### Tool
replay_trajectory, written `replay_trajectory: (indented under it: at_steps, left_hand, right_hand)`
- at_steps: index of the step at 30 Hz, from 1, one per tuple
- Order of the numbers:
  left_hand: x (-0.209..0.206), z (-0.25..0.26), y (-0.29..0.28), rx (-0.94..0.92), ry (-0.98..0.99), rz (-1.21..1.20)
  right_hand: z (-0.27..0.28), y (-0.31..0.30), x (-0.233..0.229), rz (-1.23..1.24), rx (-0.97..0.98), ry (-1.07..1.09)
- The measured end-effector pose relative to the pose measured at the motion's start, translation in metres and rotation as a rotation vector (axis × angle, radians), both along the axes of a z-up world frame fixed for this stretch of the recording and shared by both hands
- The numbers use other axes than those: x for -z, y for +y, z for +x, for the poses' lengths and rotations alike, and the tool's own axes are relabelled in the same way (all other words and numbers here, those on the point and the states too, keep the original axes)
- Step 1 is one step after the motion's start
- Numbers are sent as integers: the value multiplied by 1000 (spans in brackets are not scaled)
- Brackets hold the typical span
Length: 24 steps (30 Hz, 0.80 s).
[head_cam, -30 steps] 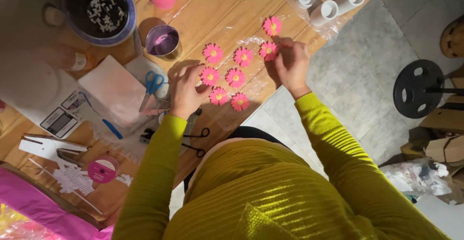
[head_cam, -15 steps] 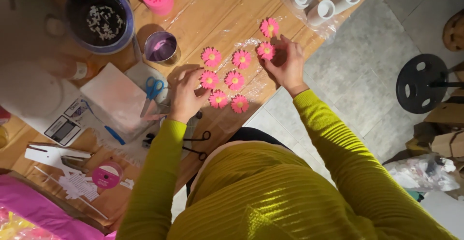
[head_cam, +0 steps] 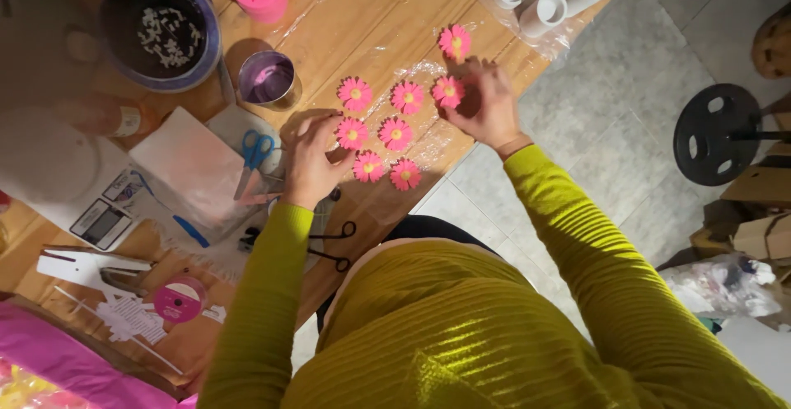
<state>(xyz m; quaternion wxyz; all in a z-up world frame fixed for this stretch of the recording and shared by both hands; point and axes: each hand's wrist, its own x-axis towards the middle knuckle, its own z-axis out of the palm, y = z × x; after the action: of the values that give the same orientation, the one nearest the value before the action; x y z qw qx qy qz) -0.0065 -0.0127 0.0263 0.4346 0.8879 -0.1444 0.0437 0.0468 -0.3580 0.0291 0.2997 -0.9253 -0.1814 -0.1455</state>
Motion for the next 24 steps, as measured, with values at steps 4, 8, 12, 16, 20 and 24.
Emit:
replay_trajectory:
  at_steps: [4, 8, 12, 16, 20, 24]
  left_hand:
    - [-6, -1, -3, -28, 22, 11]
    - [-6, 0, -5, -53, 36, -44]
    - [-6, 2, -4, -35, 5, -2]
    - [-7, 3, -4, -39, 12, -17]
    - [-5, 5, -3, -44, 22, -50]
    - [31, 6, -6, -136, 90, -143]
  right_hand:
    - [-6, -1, 1, -13, -56, -39]
    - [20, -12, 20, 93, 62, 18]
    - [57, -8, 11, 22, 80, 10]
    - [67, -7, 13, -101, 61, -11]
    - [70, -10, 8, 276, 87, 336]
    - [69, -14, -3, 477, 64, 562]
